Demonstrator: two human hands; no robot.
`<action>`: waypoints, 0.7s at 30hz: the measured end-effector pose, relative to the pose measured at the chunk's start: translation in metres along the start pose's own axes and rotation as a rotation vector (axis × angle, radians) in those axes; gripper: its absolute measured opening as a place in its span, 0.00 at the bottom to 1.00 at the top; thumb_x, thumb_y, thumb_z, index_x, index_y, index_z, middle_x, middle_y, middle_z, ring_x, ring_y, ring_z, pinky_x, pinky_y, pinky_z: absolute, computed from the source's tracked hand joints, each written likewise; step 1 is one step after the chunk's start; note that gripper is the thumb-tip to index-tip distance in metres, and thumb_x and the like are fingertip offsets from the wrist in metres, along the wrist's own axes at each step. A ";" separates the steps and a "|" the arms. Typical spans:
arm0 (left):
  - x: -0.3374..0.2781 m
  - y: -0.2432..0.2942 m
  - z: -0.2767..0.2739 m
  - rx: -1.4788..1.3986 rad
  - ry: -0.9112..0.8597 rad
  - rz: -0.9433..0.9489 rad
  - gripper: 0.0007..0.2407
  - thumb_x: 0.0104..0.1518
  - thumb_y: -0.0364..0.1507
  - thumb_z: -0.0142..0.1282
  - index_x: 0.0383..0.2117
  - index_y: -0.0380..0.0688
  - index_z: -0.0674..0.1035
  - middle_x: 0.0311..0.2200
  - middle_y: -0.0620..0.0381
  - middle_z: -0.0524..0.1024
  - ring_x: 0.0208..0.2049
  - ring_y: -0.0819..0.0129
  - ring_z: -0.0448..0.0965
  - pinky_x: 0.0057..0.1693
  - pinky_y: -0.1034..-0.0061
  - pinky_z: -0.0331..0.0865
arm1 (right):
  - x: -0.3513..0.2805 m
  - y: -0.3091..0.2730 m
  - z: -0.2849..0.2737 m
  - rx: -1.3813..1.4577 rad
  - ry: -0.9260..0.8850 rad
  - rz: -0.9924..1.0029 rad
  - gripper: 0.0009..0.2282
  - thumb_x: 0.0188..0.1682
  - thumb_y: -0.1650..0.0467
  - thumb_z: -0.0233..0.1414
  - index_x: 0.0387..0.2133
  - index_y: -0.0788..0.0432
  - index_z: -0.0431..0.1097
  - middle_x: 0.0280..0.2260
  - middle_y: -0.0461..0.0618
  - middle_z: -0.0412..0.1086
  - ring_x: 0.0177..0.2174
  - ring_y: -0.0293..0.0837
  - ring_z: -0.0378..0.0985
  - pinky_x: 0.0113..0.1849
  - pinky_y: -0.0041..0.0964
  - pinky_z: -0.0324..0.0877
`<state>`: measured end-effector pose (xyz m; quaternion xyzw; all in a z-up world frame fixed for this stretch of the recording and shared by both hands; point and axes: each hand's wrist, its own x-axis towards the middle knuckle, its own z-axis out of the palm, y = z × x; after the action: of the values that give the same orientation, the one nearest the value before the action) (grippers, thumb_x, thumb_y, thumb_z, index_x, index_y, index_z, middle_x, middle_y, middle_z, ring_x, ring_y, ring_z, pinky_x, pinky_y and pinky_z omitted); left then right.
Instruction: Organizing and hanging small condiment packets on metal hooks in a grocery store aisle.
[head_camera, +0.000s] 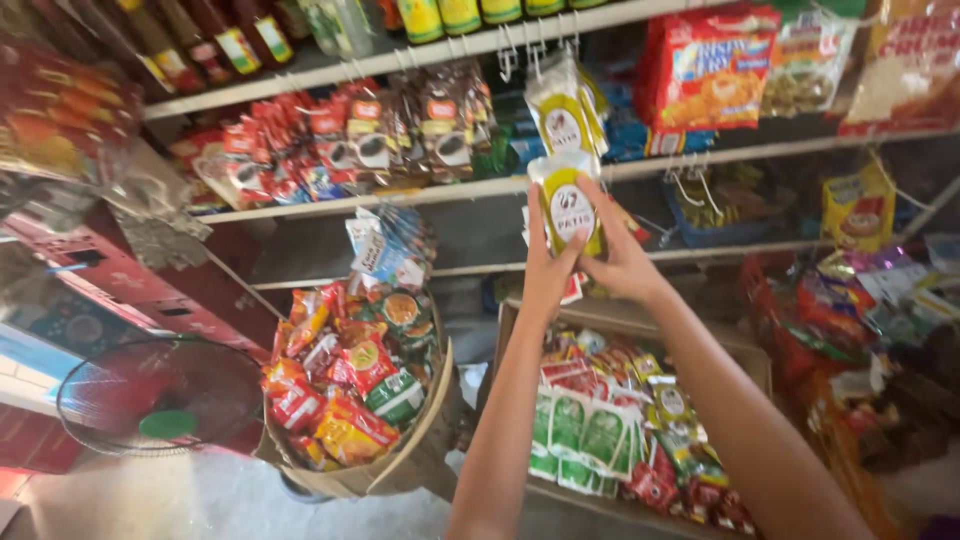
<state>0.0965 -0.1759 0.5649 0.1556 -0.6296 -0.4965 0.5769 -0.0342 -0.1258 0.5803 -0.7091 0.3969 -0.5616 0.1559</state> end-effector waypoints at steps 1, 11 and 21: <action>0.009 0.007 0.000 0.002 0.000 0.011 0.38 0.61 0.23 0.58 0.75 0.44 0.46 0.75 0.50 0.48 0.73 0.62 0.52 0.72 0.69 0.52 | 0.011 -0.007 -0.002 -0.001 0.000 -0.011 0.42 0.42 0.80 0.54 0.72 0.60 0.41 0.71 0.60 0.46 0.70 0.50 0.44 0.66 0.43 0.43; 0.064 0.022 0.003 -0.154 0.075 -0.166 0.37 0.61 0.28 0.57 0.75 0.61 0.48 0.66 0.52 0.64 0.54 0.66 0.72 0.50 0.73 0.74 | 0.071 0.007 -0.012 0.020 0.028 -0.014 0.36 0.47 0.78 0.54 0.71 0.57 0.47 0.68 0.56 0.53 0.66 0.48 0.56 0.64 0.40 0.53; 0.076 -0.027 -0.006 -0.214 0.043 -0.151 0.38 0.62 0.29 0.58 0.76 0.63 0.47 0.67 0.54 0.63 0.52 0.69 0.74 0.49 0.76 0.75 | 0.078 0.032 -0.011 0.030 0.021 0.050 0.37 0.45 0.80 0.54 0.71 0.57 0.47 0.69 0.56 0.51 0.67 0.48 0.53 0.64 0.39 0.50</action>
<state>0.0700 -0.2493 0.5858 0.1507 -0.5468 -0.5995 0.5647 -0.0523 -0.2019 0.6147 -0.6907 0.4074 -0.5708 0.1765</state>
